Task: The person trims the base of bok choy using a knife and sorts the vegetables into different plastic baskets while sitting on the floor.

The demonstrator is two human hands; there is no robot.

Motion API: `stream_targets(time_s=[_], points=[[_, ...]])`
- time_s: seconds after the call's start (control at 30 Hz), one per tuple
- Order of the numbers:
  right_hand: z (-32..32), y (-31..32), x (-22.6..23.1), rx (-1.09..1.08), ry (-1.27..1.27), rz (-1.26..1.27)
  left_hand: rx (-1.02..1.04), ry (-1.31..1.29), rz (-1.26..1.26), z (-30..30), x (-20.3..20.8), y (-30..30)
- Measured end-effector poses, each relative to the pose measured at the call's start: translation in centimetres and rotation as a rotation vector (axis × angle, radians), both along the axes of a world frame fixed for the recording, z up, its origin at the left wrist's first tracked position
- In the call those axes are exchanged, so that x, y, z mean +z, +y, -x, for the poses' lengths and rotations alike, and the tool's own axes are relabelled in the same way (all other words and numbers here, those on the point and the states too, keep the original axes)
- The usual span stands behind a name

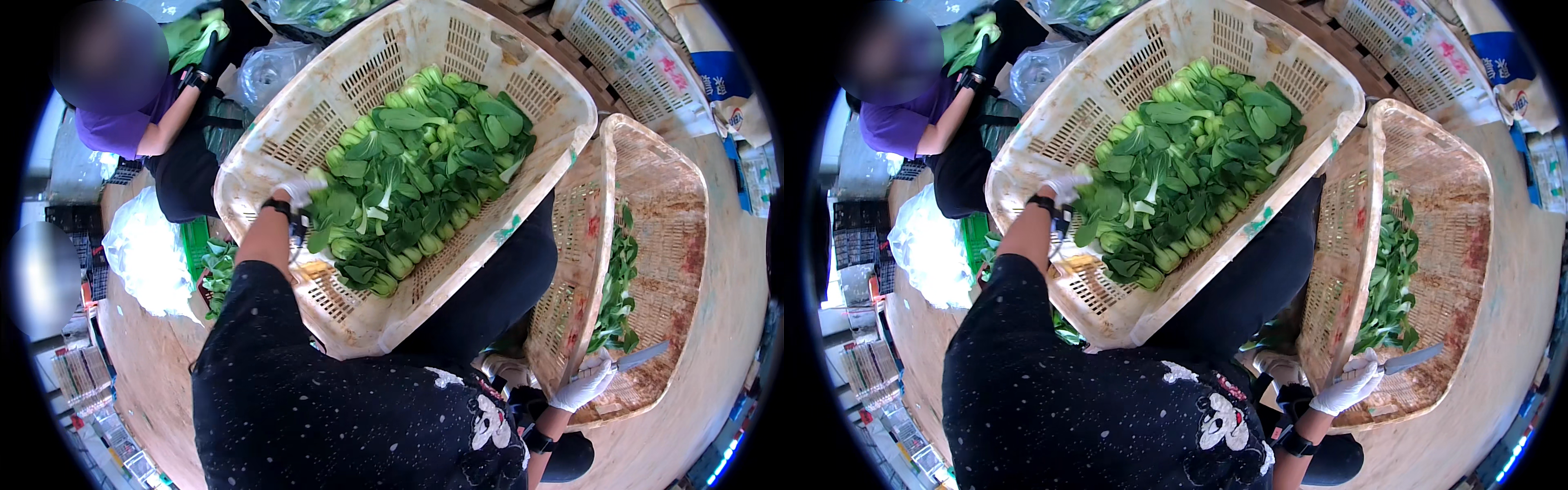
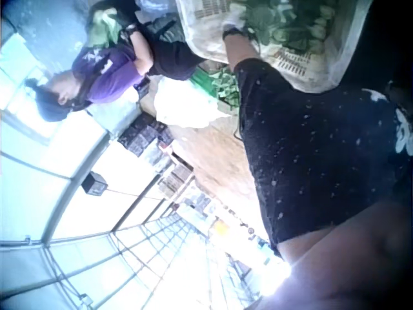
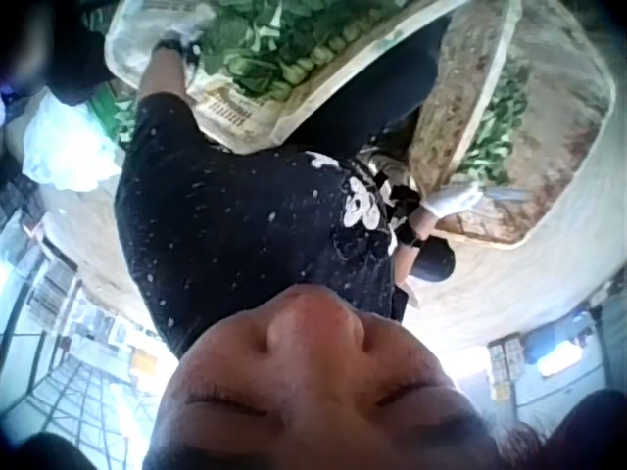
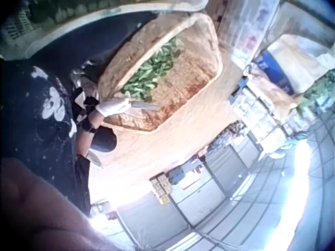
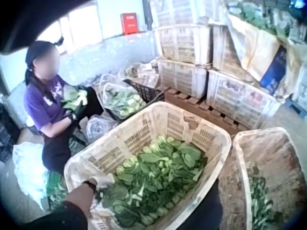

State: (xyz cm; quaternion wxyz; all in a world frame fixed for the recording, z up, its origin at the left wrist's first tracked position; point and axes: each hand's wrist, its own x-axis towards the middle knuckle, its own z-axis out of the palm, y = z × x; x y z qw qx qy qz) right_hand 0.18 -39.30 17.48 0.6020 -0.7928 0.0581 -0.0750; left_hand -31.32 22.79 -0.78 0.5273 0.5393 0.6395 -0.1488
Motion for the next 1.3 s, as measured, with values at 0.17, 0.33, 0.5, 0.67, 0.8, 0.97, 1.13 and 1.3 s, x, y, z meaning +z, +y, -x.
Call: stream_targets(time_s=[0.17,0.33,0.5,0.67,0.8,0.97,1.13,1.3], points=[[0.1,0.4,0.5,0.067,0.01,-0.058,-0.093,-0.924,0.186,-4.1,14.4,0.7],[0.3,1.1,3.7,0.092,0.141,-0.166,-0.274,-1.394,-0.053,-15.9,25.7,-13.5],[-1.1,0.6,10.4,0.385,-0.04,-0.05,0.036,-1.496,0.466,-26.1,26.9,-24.9],[-2.8,-2.5,14.2,0.44,-0.016,-0.088,-0.341,-1.373,0.551,-31.2,29.4,-35.5],[-3.8,-4.4,14.8,0.378,0.003,-0.293,-0.38,-1.337,0.586,-33.6,28.9,-40.8],[-3.4,-5.4,13.9,0.31,0.041,-0.237,-0.588,-1.468,0.187,-35.0,26.5,-44.3],[-3.3,-5.5,12.6,0.28,-0.427,0.396,-0.842,-1.41,-0.15,-34.9,27.1,-46.5],[-2.9,-4.7,13.0,0.413,-0.631,0.76,-0.995,-1.449,-0.511,-34.9,28.4,-48.3]])
